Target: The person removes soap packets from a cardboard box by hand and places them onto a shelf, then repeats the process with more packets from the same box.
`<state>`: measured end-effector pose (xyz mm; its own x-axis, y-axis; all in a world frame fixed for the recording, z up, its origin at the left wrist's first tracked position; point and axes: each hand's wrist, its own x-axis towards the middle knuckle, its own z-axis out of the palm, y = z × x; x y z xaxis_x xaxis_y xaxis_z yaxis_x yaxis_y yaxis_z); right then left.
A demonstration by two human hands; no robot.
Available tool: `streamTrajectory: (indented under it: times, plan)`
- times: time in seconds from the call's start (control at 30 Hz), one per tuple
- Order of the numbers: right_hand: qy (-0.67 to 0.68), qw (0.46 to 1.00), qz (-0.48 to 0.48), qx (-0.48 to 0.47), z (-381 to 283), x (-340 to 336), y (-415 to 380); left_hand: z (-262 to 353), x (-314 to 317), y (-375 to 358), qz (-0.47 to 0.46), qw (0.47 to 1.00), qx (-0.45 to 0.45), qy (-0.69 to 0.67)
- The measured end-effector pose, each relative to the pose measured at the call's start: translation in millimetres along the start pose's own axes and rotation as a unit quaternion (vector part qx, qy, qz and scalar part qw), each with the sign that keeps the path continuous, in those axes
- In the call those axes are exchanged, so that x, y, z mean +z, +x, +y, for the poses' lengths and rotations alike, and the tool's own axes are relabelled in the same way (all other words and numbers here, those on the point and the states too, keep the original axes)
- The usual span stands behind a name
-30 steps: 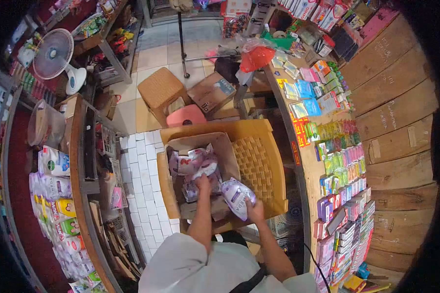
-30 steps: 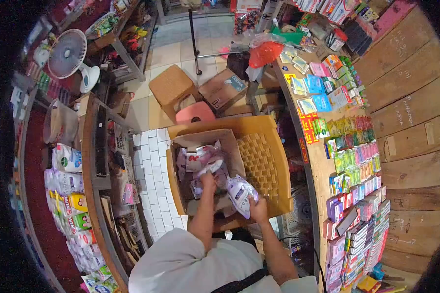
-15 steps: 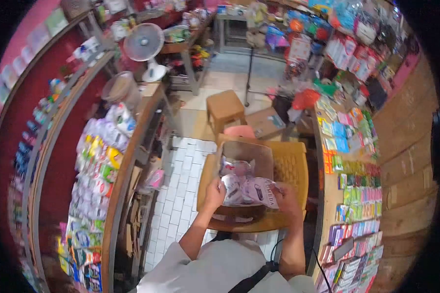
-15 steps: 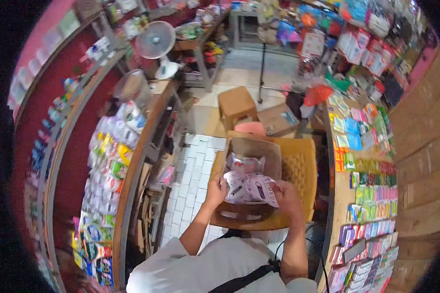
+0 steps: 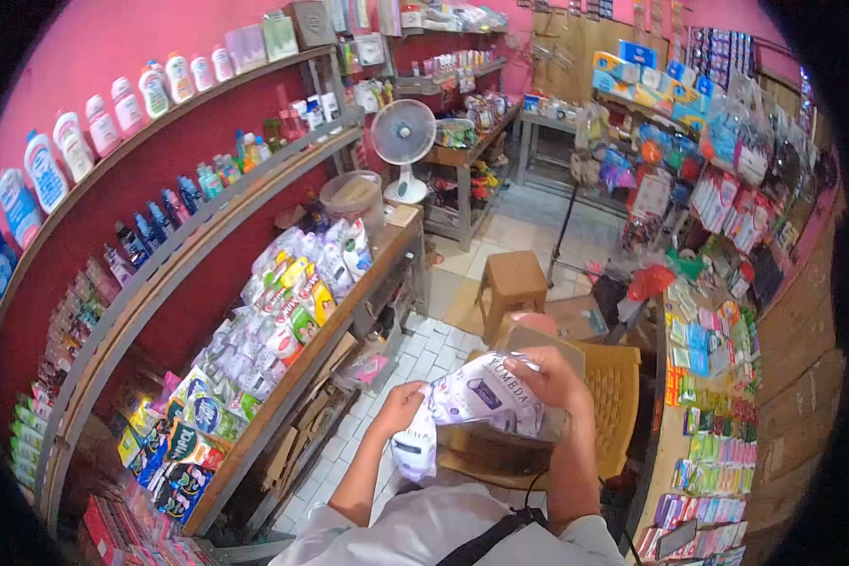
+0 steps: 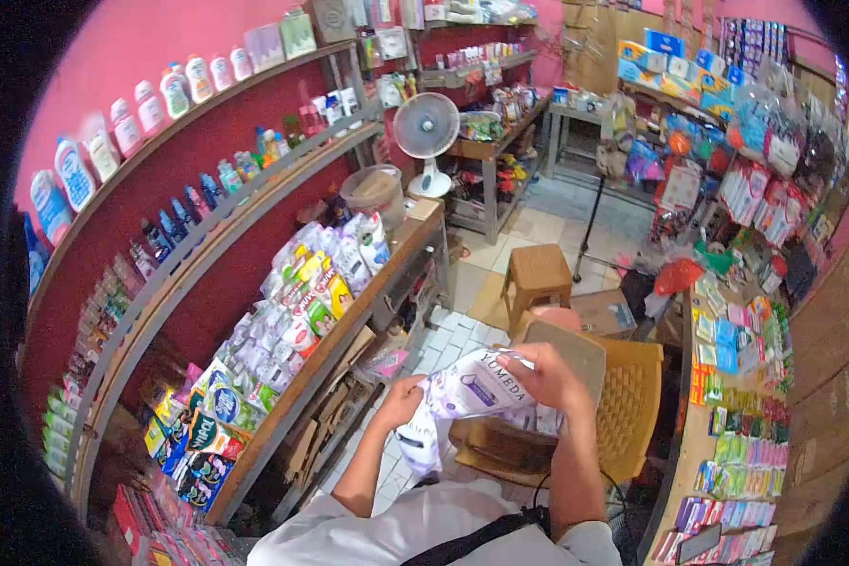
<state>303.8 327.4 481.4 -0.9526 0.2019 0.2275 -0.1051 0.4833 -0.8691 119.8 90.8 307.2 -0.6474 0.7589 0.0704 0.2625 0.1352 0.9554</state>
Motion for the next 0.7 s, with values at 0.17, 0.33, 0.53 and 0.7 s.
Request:
streamTrajectory:
  times: [0.17,0.33,0.53,0.7]
  plan:
    - [0.081,0.996,-0.016,0.033,-30,42,68,11,-81,-13,0.006,0.994,-0.079,-0.073]
    - [0.172,0.983,-0.015,0.066,-39,94,156,35,-165,8,0.031,0.965,-0.017,-0.262]
    - [0.178,0.974,-0.056,0.125,-52,140,232,33,-267,48,0.116,0.96,0.051,-0.252]
    - [0.183,0.975,-0.103,0.068,-39,193,248,24,-319,62,0.177,0.93,0.094,-0.309]
